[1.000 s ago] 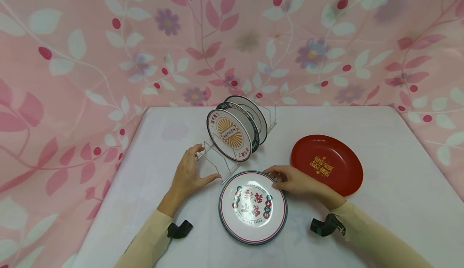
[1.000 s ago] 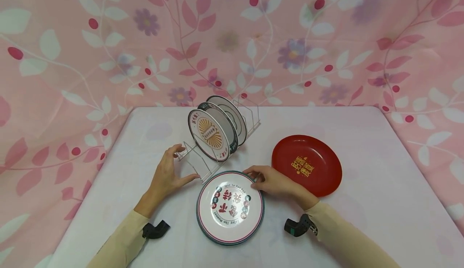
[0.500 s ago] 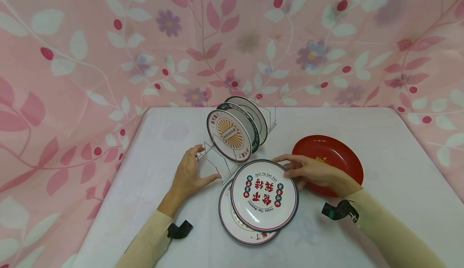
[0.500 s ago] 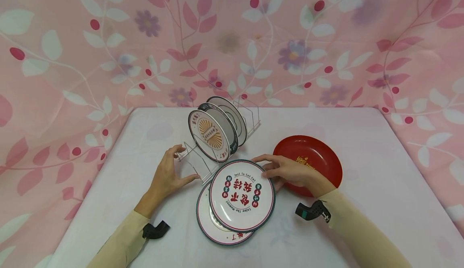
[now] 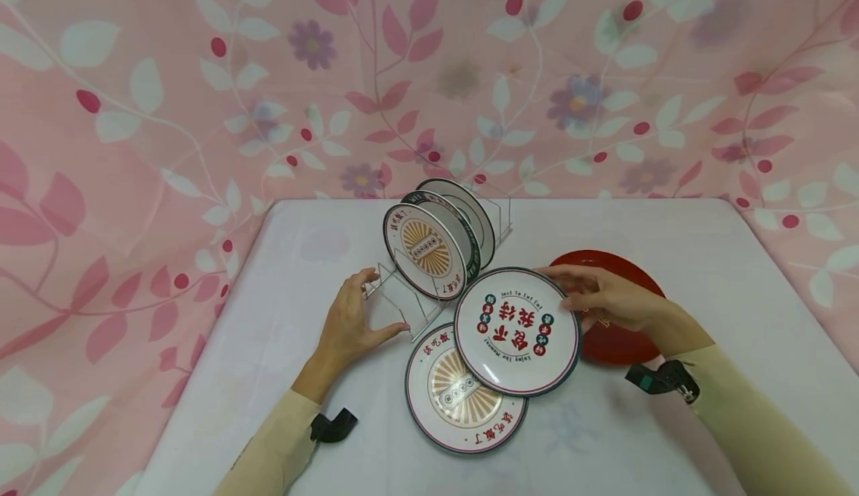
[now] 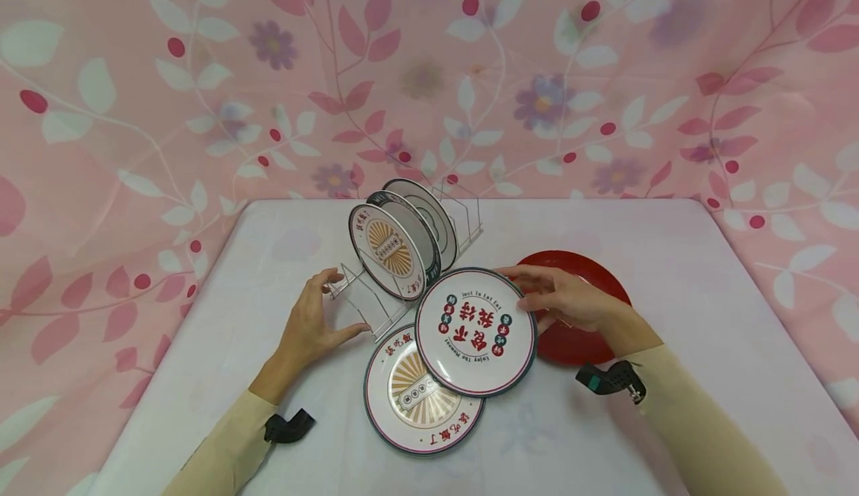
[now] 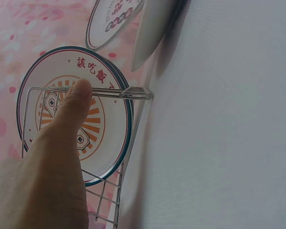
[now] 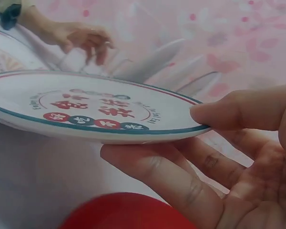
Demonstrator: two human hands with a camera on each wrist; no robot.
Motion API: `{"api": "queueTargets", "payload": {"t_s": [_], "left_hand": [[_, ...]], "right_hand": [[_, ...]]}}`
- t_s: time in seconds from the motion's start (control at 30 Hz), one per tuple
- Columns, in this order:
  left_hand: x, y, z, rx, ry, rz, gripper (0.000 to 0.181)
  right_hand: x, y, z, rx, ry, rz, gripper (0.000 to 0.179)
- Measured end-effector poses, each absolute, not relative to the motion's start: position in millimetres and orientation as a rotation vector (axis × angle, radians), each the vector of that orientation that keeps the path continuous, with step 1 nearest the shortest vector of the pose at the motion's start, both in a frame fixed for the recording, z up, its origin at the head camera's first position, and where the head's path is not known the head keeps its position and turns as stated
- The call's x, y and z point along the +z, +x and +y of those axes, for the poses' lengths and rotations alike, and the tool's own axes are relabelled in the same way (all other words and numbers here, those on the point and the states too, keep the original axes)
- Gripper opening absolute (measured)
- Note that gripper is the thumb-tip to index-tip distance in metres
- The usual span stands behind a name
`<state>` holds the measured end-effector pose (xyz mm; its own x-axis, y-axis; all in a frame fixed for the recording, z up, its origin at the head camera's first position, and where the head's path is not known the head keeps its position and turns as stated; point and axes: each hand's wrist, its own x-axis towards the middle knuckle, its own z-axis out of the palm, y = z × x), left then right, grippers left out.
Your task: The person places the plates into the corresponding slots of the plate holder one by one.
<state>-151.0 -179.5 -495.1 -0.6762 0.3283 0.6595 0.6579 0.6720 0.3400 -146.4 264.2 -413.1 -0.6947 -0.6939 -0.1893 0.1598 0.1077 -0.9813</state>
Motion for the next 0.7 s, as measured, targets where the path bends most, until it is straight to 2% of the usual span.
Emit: {"api": "queueTargets", "payload": {"t_s": [0.7], "left_hand": [[-496,-150,-179,-0.757,-0.741,-2.347,0.110]], "right_hand": [[-371,-149,311,-1.683,-0.656,1.923,0.060]]}}
